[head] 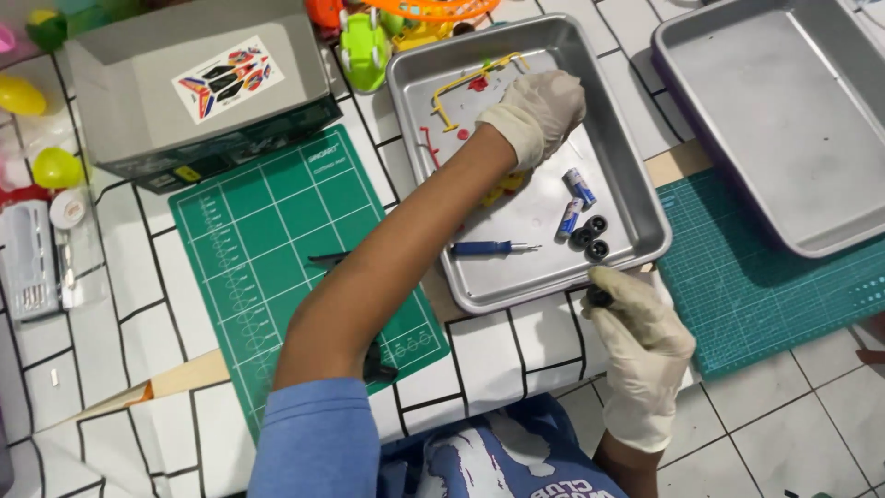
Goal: Assembling a plastic model toy car chassis by fitting gears, motors, and structural components.
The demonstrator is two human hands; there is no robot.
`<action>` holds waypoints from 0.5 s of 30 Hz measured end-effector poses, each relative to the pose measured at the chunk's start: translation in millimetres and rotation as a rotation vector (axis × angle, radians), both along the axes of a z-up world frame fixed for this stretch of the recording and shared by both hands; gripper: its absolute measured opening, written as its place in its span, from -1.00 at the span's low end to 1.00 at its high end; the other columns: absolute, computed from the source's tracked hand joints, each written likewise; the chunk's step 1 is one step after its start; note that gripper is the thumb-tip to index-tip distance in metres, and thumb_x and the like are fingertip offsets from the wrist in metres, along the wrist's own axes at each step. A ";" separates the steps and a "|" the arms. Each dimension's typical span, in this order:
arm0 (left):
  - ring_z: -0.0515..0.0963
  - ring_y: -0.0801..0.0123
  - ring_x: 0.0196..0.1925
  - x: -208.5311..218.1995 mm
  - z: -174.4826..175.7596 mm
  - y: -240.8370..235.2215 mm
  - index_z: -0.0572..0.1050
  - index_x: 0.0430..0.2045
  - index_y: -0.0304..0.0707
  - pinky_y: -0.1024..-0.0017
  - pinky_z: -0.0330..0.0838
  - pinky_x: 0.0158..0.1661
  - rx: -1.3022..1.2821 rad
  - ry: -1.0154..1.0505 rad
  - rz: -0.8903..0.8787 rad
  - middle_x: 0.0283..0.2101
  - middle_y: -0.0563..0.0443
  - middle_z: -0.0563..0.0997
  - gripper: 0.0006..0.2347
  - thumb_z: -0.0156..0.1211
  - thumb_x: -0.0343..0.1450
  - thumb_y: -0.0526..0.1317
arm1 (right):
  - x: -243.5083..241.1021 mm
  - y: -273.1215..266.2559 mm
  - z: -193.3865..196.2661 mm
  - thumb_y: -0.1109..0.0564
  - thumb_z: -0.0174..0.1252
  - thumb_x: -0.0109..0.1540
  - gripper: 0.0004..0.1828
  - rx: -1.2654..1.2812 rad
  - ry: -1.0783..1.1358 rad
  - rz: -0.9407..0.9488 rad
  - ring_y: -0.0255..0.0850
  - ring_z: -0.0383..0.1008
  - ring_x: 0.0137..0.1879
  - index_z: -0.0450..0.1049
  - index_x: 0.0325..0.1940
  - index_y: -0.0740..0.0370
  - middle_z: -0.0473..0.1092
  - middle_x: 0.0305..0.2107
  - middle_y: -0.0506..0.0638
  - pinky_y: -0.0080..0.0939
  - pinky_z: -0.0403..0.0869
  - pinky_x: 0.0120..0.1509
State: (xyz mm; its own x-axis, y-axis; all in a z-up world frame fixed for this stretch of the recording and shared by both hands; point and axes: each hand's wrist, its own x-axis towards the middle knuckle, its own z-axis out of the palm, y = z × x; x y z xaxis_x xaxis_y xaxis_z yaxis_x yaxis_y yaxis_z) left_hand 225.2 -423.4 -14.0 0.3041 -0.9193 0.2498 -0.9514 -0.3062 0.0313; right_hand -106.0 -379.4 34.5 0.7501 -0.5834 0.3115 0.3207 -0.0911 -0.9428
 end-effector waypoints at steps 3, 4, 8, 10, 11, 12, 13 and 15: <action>0.69 0.12 -0.37 4.1 31.5 -3.3 0.66 -0.66 -0.04 0.26 0.56 -0.35 0.254 0.399 0.108 -0.46 0.02 0.68 -0.82 0.34 0.16 -0.46 | -8.5 -5.5 0.3 0.33 0.26 0.21 -0.63 -0.039 0.052 -0.093 -0.14 0.58 -0.14 0.50 0.11 0.40 0.51 0.03 0.25 -0.31 0.67 -0.04; 0.68 0.06 -0.33 6.4 33.0 -1.3 0.69 -0.59 -0.01 0.21 0.56 -0.31 0.242 0.416 0.110 -0.37 0.00 0.69 -0.84 0.36 0.19 -0.42 | -11.1 -7.6 2.1 0.32 0.26 0.20 -0.63 -0.018 0.103 -0.121 -0.12 0.57 -0.17 0.51 0.10 0.42 0.52 -0.01 0.25 -0.30 0.66 -0.05; 0.63 0.13 -0.45 9.7 33.1 5.3 0.61 -0.67 -0.03 0.25 0.47 -0.50 0.260 0.392 0.060 -0.51 0.04 0.63 -0.81 0.34 0.17 -0.47 | -15.2 -14.8 -9.2 0.31 0.26 0.20 -0.70 0.034 0.051 -0.086 -0.07 0.58 -0.22 0.52 0.03 0.34 0.53 -0.02 0.29 -0.25 0.67 -0.14; 0.62 0.13 -0.41 16.0 14.1 2.5 0.60 -0.62 -0.01 0.21 0.50 -0.46 0.228 0.304 0.004 -0.50 0.07 0.61 -0.86 0.29 0.20 -0.40 | -13.6 -16.0 -14.1 0.29 0.26 0.21 -0.71 0.033 0.025 -0.057 -0.07 0.58 -0.22 0.53 0.04 0.30 0.53 -0.02 0.29 -0.25 0.67 -0.15; 0.61 0.12 -0.37 18.9 4.3 2.2 0.58 -0.58 0.01 0.18 0.53 -0.42 0.202 0.218 -0.054 -0.50 0.10 0.60 -0.90 0.24 0.23 -0.33 | -13.1 -16.0 -16.8 0.27 0.26 0.23 -0.71 0.037 0.003 -0.032 -0.07 0.58 -0.22 0.54 0.05 0.27 0.53 -0.03 0.29 -0.24 0.67 -0.15; 0.61 0.12 -0.37 15.5 17.2 11.7 0.58 -0.58 0.01 0.18 0.53 -0.42 0.201 0.216 -0.049 -0.50 0.10 0.60 -0.90 0.24 0.23 -0.33 | -11.4 -16.3 -15.4 0.27 0.26 0.23 -0.71 0.036 0.000 -0.027 -0.07 0.58 -0.22 0.54 0.05 0.27 0.53 -0.03 0.29 -0.24 0.67 -0.15; 0.51 0.13 -0.44 11.8 29.9 21.4 0.45 -0.56 -0.05 0.17 0.40 -0.48 0.142 0.282 -0.020 -0.49 0.05 0.51 -0.91 0.15 0.31 -0.35 | -9.8 -16.5 -14.1 0.24 0.26 0.23 -0.67 0.065 0.014 -0.027 -0.08 0.59 -0.22 0.52 0.07 0.35 0.53 -0.03 0.29 -0.25 0.66 -0.13; 0.41 0.13 -0.51 6.3 47.2 42.9 0.32 -0.53 -0.11 0.16 0.27 -0.53 0.088 0.347 0.010 -0.48 -0.01 0.42 -0.88 0.06 0.39 -0.36 | -9.3 -16.9 -18.7 0.21 0.27 0.23 -0.62 0.099 0.028 -0.026 -0.09 0.60 -0.21 0.50 0.10 0.44 0.53 -0.03 0.28 -0.25 0.65 -0.12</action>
